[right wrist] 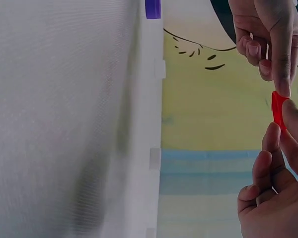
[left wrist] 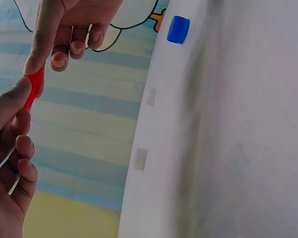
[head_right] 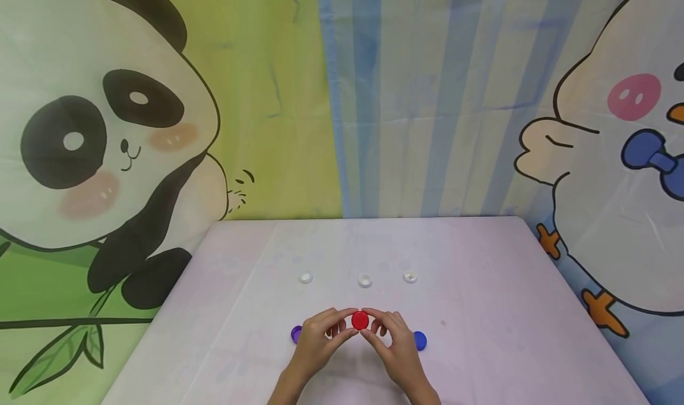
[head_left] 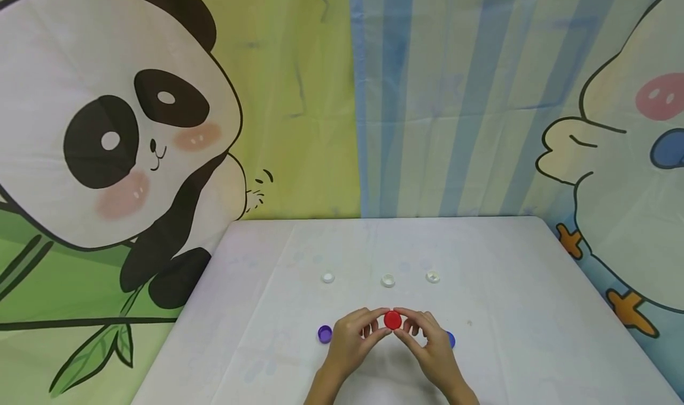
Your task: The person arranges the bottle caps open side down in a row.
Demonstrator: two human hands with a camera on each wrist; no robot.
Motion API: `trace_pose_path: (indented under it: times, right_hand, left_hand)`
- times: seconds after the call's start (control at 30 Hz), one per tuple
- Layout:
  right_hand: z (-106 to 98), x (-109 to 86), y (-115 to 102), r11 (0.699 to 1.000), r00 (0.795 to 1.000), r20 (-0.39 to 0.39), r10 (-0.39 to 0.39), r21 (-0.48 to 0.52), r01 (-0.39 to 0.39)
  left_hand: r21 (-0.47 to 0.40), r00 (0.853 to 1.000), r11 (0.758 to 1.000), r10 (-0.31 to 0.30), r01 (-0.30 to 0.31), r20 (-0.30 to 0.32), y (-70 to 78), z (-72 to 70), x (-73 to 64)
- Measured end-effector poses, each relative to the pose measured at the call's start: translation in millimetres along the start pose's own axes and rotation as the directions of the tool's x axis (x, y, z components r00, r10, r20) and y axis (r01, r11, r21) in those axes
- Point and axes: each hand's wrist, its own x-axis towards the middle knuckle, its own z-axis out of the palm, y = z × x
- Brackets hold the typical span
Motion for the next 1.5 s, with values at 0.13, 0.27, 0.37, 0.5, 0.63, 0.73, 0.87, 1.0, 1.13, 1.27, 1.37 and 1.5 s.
trace_pose_path:
  times: [0.13,0.27,0.37,0.5,0.63,0.73,0.87,1.0,1.13,1.27,1.37,1.5]
  right_hand:
    - [9,-3.2,8,0.998,1.000,0.001,0.021,-0.054,-0.020]
    - [15,-6.0,14,0.994,0.998,0.007,0.056,-0.095,-0.055]
    - [18,-6.8,18,0.988,0.996,0.024,0.083,-0.134,-0.080]
    - [20,-7.5,24,0.970,0.991,0.058,0.124,-0.216,-0.109]
    - [22,-10.1,30,0.950,0.979,0.101,0.175,-0.278,-0.141]
    - [25,-12.5,34,0.941,0.970,0.123,0.209,-0.295,-0.166]
    - [28,-15.2,37,0.932,0.964,0.135,0.229,-0.315,-0.178]
    - [31,-17.0,39,0.917,0.954,0.152,0.258,-0.349,-0.193]
    - [31,-18.0,40,0.908,0.950,0.165,0.265,-0.375,-0.188]
    - [32,-19.2,40,0.902,0.950,0.167,0.263,-0.392,-0.180]
    - [32,-20.0,41,0.896,0.946,0.172,0.275,-0.402,-0.188]
    - [34,-20.7,41,0.893,0.944,0.175,0.281,-0.408,-0.190]
  left_hand:
    - [0.022,0.998,0.998,-0.053,0.052,0.021,-9.5,6.8,-8.3]
    - [0.061,0.997,0.996,-0.069,0.066,0.042,-20.4,14.3,-17.5]
    - [0.085,0.994,0.993,-0.087,0.081,0.064,-28.7,20.1,-24.1]
    - [0.103,0.984,0.986,-0.140,0.129,0.109,-38.2,27.2,-31.5]
    - [0.115,0.967,0.978,-0.192,0.174,0.166,-44.6,32.1,-37.6]
    - [0.128,0.957,0.973,-0.216,0.194,0.192,-46.9,34.2,-40.9]
    - [0.155,0.949,0.966,-0.239,0.209,0.208,-48.0,35.3,-43.0]
    - [0.176,0.938,0.958,-0.262,0.225,0.226,-48.7,35.4,-43.6]
    - [0.191,0.929,0.952,-0.283,0.241,0.238,-49.8,36.0,-43.6]
    - [0.206,0.921,0.946,-0.298,0.251,0.249,-50.2,36.4,-44.4]
    - [0.219,0.919,0.944,-0.300,0.247,0.255,-50.2,36.4,-45.6]
    - [0.234,0.919,0.943,-0.296,0.237,0.260,-50.5,36.3,-46.5]
